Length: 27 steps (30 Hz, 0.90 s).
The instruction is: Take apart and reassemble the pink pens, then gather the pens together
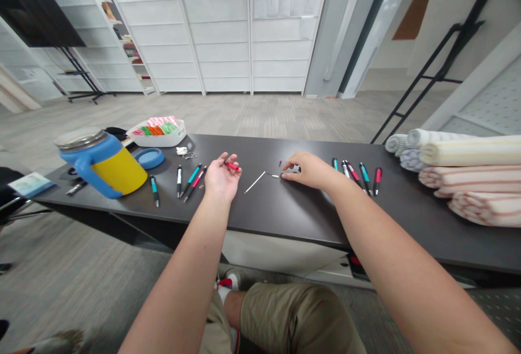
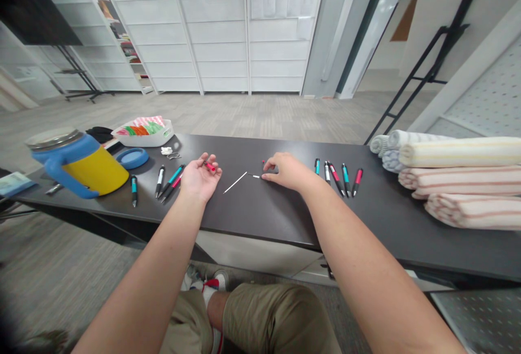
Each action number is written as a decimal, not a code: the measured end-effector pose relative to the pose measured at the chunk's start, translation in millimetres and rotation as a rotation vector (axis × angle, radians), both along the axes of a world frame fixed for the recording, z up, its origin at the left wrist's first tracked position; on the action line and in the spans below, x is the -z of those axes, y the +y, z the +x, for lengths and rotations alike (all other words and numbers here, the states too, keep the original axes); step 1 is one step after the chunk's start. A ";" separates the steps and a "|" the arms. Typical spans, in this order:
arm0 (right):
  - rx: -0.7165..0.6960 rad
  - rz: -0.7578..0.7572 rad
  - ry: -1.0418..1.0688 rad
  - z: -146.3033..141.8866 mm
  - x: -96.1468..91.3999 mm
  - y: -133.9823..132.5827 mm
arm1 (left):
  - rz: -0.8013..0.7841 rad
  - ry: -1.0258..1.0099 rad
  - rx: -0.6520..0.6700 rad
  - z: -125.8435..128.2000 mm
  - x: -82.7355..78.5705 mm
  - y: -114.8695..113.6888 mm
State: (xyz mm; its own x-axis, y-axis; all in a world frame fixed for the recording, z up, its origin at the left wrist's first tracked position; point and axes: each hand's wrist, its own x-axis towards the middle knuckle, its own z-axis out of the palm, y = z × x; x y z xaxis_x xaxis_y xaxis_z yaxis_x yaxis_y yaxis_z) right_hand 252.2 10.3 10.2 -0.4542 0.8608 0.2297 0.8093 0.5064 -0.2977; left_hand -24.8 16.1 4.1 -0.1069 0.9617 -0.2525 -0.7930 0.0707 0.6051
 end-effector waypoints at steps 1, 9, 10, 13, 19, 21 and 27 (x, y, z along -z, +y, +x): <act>-0.021 0.010 0.008 -2.2 0.5 0.0 | 0.001 0.007 0.000 0.3 -0.4 -0.2; -0.013 0.041 -0.005 0.0 -1.5 1.0 | 0.014 0.024 0.026 2.0 -1.5 -0.8; 0.009 0.033 -0.024 4.0 -2.7 1.5 | 0.015 0.026 0.032 1.9 -1.3 -0.7; 0.030 -0.017 -0.062 12.8 -5.0 3.2 | 0.019 0.025 0.057 1.4 -0.7 -0.9; 0.007 -0.087 -0.076 10.8 -2.4 5.7 | 0.032 0.026 0.086 1.2 -0.3 -1.9; 0.015 -0.101 -0.083 9.7 -1.2 6.3 | 0.031 0.028 0.088 1.5 -0.5 -2.2; 0.048 -0.026 -0.036 5.2 -2.1 2.8 | 0.030 0.034 0.093 2.0 -1.8 -2.7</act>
State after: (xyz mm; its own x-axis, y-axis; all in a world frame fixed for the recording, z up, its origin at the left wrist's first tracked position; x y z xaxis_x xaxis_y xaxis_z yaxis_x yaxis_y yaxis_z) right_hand 257.4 13.1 12.3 -0.4201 0.8870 0.1914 0.8427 0.4596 -0.2804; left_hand -22.7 13.4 5.9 -0.0248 0.9748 -0.2215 -0.7631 0.1247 0.6342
